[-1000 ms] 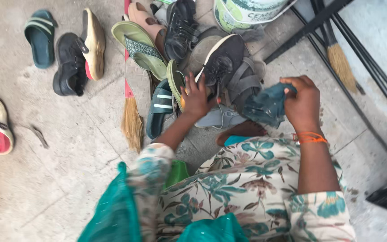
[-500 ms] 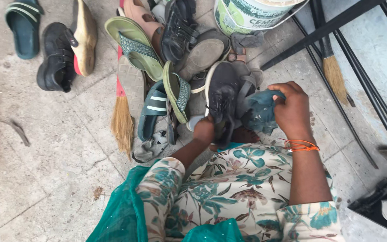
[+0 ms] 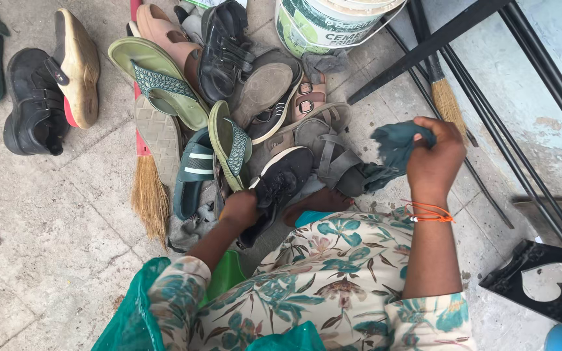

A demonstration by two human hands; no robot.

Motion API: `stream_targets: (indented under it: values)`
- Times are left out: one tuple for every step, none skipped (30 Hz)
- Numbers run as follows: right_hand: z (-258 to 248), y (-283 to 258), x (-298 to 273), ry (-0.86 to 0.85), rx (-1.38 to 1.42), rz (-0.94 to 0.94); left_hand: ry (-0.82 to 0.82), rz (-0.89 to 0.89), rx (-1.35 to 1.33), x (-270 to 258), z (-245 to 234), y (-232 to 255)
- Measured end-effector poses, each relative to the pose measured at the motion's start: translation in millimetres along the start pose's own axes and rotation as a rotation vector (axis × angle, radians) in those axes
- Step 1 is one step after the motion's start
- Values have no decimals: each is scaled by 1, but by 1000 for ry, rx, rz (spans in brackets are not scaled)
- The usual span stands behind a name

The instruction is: The person sits on the floor and wipes a pair of dark slip-on shoes and a pair of green sandals using a cloth. They clean the uppers and soles of each shoe individually and place them on a nearby metal shoe rack.

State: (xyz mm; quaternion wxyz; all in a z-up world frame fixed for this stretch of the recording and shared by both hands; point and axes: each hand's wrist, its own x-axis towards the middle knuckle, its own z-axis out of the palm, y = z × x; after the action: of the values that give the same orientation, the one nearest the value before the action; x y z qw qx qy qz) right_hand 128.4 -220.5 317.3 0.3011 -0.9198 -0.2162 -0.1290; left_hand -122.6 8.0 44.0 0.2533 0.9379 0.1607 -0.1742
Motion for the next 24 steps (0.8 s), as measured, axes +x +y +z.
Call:
stream_targets:
  values:
    - [1,-3,1,-13,9,0,-123,-11,31,6,-12,-2]
    - [2,-6,1,-23,19,1,-246,-19,64,14,-26,-4]
    - [3,-8,1,-34,28,2,-234,-11,0,21,-38,-6]
    - [4,-10,2,-39,31,-1,-221,0,-65,30,-49,-9]
    - [4,-11,2,-44,33,-3,-208,11,-129,40,-56,-12]
    - [4,-12,2,-51,34,-6,-119,-54,-142,55,-59,-11]
    - [4,-13,1,-65,35,12,-31,-119,-154,69,-56,-9]
    - [5,-14,0,-76,37,32,219,-42,-188,80,-49,-7]
    - [6,-14,1,-88,39,52,469,34,-222,93,-39,-6]
    - [7,-13,0,-91,38,41,460,21,-138,111,-30,-5]
    - [9,-12,0,-95,37,30,452,10,-55,133,-21,-4]
    - [10,-10,1,-96,33,16,446,1,26,153,-12,-4]
    - [12,-8,1,-97,49,10,425,-38,141,166,-3,-8]
    - [15,-7,0,-95,63,5,405,-72,255,179,4,-13]
    - [18,-7,-1,-92,78,0,385,-106,370,191,9,-19]
    - [20,-7,-1,-94,107,6,282,-148,307,206,11,-22]
    - [23,-8,-2,-94,137,11,178,-189,245,217,11,-25]
    - [24,-10,0,-87,168,14,123,-163,243,223,9,-27]
    - [23,-11,2,-68,168,15,67,-137,242,223,8,-28]
    - [22,-14,1,-49,172,25,129,-139,192,220,6,-31]
    - [20,-16,0,-30,176,35,190,-140,141,219,-1,-30]
    - [17,-16,0,-7,189,54,269,-97,99,219,-10,-28]
    - [14,-16,0,17,202,73,346,-52,54,216,-22,-24]
    - [11,-14,2,42,215,89,424,-6,8,212,-38,-16]
